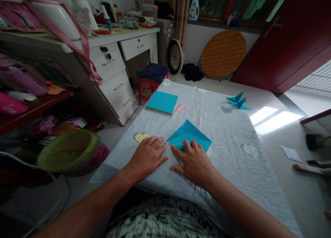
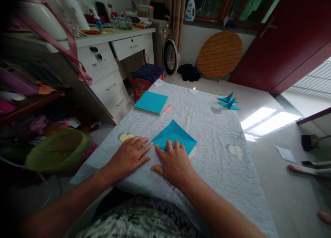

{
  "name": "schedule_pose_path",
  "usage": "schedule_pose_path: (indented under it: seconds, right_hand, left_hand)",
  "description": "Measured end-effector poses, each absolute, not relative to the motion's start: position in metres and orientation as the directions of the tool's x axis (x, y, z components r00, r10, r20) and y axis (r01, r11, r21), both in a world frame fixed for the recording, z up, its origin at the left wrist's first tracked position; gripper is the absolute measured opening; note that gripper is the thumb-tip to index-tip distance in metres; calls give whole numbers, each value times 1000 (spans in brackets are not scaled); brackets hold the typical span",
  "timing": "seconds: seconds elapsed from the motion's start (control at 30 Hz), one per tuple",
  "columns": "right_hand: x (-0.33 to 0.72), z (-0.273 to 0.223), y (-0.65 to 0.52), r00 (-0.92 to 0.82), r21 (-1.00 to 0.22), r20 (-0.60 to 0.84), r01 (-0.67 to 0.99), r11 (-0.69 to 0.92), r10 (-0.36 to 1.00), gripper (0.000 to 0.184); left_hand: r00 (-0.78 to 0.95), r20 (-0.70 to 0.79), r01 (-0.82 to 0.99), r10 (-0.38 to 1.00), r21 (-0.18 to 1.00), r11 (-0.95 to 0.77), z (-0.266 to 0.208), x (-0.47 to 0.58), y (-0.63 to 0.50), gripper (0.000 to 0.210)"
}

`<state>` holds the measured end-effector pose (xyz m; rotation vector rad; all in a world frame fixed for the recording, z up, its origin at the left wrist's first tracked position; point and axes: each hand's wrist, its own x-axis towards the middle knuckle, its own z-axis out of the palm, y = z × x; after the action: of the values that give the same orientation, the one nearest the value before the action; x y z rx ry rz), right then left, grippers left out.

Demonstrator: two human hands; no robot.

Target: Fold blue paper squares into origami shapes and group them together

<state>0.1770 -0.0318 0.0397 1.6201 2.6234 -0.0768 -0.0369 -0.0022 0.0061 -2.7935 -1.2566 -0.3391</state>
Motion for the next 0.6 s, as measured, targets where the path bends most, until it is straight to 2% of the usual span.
schedule_pose_path:
  seconds: [0.17, 0.4, 0.6]
  right_hand:
    - [183, 38, -35, -454, -36, -49, 891, 452, 890, 66]
    - [177, 35, -33, -441, 8, -27, 897, 442, 897, 61]
    - [197, 33, -42, -477, -22, -2, 879, 477, 879, 62]
  left_hand:
    - [629, 230, 767, 742, -26, -642, 16, -36, -6, 43]
    - [735, 236, 640, 635, 67, -765, 1, -18, -8, 41]
    - [702, 221, 686, 677, 48, -726, -3, -18, -14, 42]
